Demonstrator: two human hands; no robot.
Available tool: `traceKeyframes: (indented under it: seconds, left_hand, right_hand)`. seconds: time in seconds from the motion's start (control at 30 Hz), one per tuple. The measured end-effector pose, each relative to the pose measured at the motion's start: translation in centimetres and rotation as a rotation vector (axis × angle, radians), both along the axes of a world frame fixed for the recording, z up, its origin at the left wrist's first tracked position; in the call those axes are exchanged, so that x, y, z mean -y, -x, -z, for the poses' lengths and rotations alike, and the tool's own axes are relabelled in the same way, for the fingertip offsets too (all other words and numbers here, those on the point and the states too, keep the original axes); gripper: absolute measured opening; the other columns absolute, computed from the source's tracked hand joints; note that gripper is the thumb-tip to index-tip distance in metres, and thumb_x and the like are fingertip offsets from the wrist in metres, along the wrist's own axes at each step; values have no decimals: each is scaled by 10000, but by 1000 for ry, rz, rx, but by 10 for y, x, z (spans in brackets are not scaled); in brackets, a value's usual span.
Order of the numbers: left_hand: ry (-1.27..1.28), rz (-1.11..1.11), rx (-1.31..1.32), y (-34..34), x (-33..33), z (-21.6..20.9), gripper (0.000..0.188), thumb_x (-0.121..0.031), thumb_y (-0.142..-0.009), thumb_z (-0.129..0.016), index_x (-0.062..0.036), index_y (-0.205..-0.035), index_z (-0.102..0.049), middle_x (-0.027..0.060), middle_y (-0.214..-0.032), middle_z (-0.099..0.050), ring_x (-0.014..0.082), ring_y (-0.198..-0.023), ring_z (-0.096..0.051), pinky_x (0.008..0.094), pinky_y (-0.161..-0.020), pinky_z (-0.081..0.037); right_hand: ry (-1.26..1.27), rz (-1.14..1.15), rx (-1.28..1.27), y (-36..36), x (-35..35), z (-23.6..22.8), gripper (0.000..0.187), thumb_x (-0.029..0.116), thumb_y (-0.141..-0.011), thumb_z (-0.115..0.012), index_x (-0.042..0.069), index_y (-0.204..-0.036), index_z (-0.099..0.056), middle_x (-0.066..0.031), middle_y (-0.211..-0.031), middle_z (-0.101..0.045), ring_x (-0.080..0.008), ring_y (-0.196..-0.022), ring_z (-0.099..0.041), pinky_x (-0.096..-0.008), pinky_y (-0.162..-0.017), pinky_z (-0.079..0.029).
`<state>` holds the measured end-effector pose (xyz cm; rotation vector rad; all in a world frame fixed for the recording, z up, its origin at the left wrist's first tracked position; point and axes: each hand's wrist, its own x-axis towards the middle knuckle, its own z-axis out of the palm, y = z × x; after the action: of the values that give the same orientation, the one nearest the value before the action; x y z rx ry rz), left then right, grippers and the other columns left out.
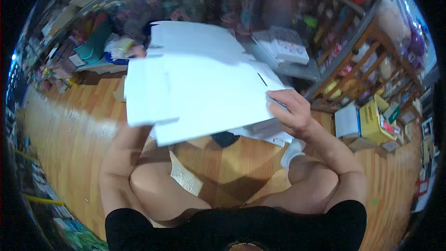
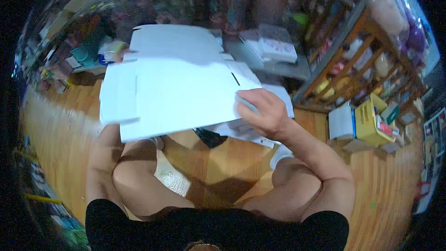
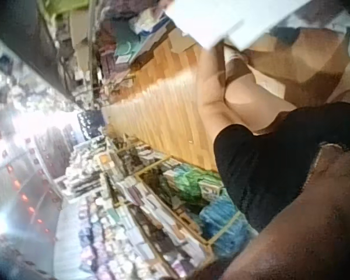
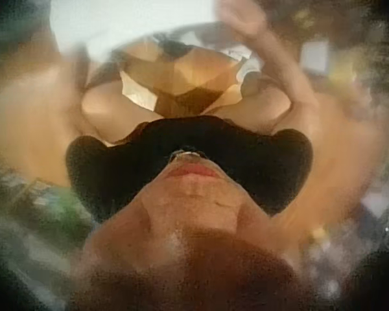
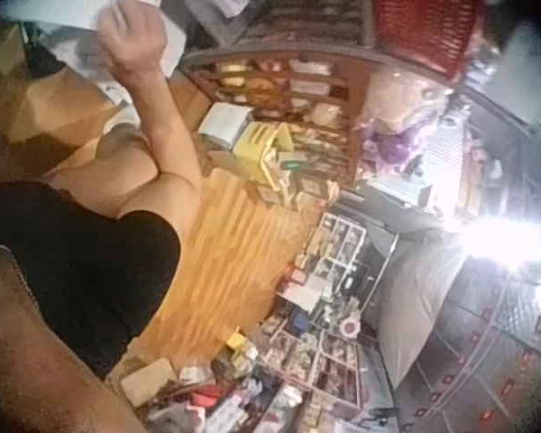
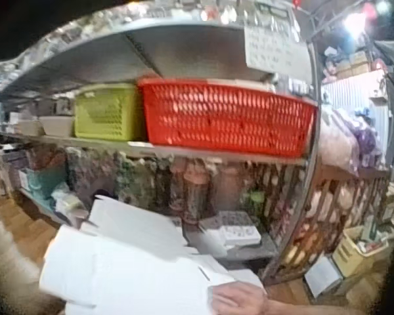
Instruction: Folding and assembling flat cardboard boxes with character designs.
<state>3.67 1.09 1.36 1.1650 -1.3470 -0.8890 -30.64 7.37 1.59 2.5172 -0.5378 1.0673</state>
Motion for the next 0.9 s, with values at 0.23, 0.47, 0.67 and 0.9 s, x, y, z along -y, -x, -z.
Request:
traceKeyframes:
  seconds: [0.23,0.47,0.67,0.9]
  left_hand:
    - [-313,439,-538,-13,21,41,436,-308,-855,-507,-11,-1173,-475,125,-1108,-552,195,-972,-566,297,-790,-491]
    - [-227,306,-672,3,-1,17,357,-78,-806,-558,-34,-1147,-459,103,-1019,-566,203,-932,-586,332,-825,-501]
    - [-37,341,-727,32,-5,1,388,-45,-787,-589,-28,-1145,-440,89,-1070,-543,186,-977,-557,336,-839,-477]
    - [-101,392,-707,62,-18,7,389,-10,-776,-577,-48,-1141,-448,81,-1080,-531,180,-989,-537,340,-869,-442]
  right_hand:
    - [-73,96,-153,20,-5,21,227,71,-699,-551,58,-915,-617,-128,-1017,-573,-283,-915,-550,-409,-845,-434]
    - [-375,303,592,26,21,22,564,106,-740,-608,32,-1251,-382,-189,-1170,-452,-301,-1036,-462,-395,-878,-389]
    - [-1605,-326,1261,18,19,28,555,316,-859,-546,17,-1270,-323,-151,-1184,-439,-223,-1025,-479,-362,-838,-424]
    - [-1526,-248,1299,-2,6,28,596,167,-777,-676,40,-1261,-352,-88,-1203,-450,-224,-1140,-391,-368,-965,-310]
